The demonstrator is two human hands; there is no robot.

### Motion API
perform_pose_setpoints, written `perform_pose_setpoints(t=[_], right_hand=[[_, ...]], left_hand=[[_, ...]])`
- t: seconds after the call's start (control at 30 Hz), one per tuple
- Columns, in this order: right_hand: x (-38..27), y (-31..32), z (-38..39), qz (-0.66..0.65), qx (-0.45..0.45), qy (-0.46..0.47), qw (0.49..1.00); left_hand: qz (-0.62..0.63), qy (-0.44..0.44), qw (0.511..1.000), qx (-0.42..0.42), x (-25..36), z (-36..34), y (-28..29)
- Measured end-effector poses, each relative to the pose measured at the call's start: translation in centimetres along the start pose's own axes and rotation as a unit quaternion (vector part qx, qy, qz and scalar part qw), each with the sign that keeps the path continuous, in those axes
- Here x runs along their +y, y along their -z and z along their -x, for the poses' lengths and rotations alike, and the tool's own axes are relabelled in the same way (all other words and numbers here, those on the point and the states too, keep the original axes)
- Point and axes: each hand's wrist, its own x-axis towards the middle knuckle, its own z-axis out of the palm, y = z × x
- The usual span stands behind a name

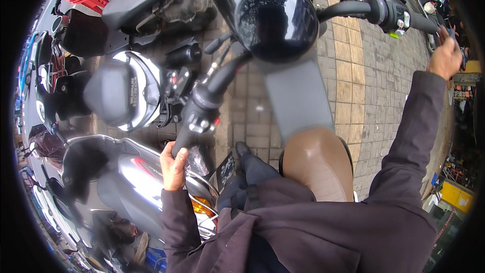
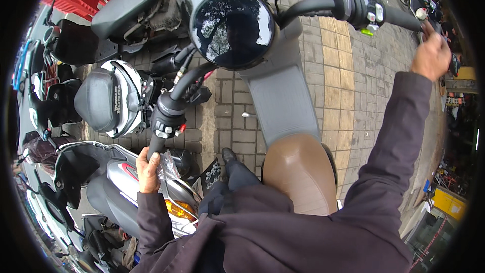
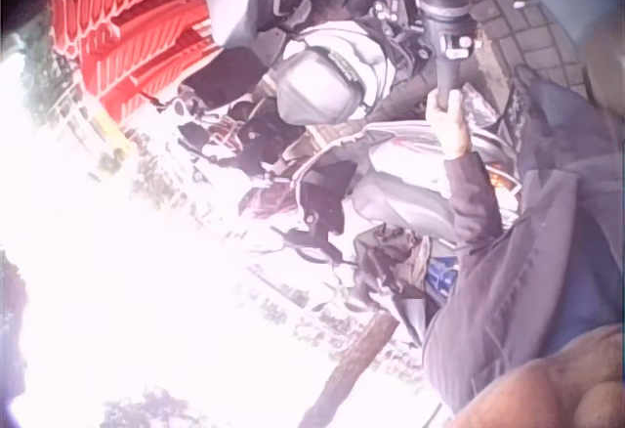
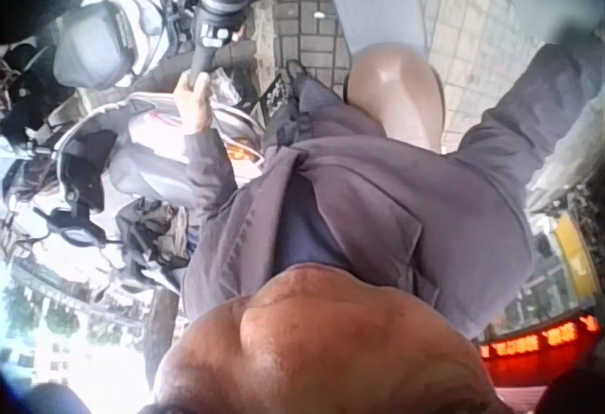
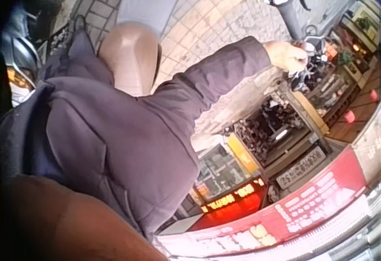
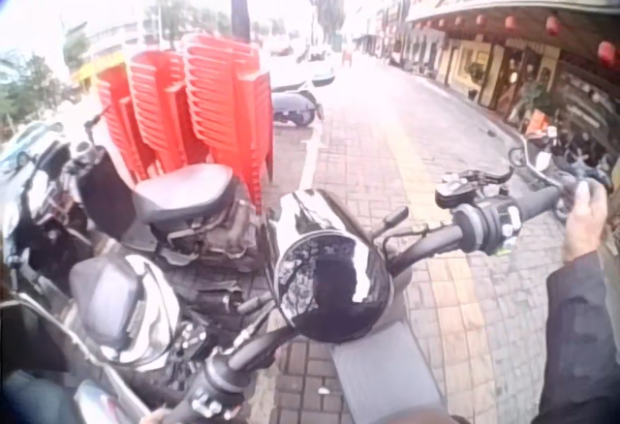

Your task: The person removes a plastic cover from the rear of a scooter, then uses a screwdriver to tighten screws on the scooter's body. The person works on the scooter while standing on a sidewalk.

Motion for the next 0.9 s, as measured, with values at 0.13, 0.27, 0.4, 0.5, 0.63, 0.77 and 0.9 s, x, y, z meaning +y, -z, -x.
perform_pose_setpoints(t=[0.13,0.27,0.4,0.5,0.63,0.77,0.9], right_hand=[[3.2,-2.0,-3.0,0.221,-0.067,0.012,0.973],[7.1,1.0,-4.0,0.325,-0.089,-0.012,0.941],[10.9,5.7,-2.9,0.360,-0.038,-0.015,0.932],[13.3,8.6,-1.3,0.406,0.012,-0.050,0.912],[15.5,12.5,2.0,0.464,0.064,-0.096,0.878],[16.8,14.3,4.5,0.487,0.113,-0.155,0.852],[17.0,14.6,6.5,0.525,0.148,-0.205,0.813]], left_hand=[[-0.023,-0.019,1.000,0.004,1.9,0.0,-2.2],[-0.070,-0.022,0.997,0.003,4.9,-1.4,-3.7],[-0.132,-0.057,0.989,-0.017,9.0,-4.0,-5.3],[-0.235,-0.111,0.965,-0.036,13.2,-7.5,-6.5],[-0.271,-0.155,0.947,-0.076,18.5,-12.6,-9.3],[-0.324,-0.220,0.912,-0.122,23.8,-18.8,-12.8],[-0.330,-0.250,0.897,-0.157,28.2,-23.9,-16.6]])
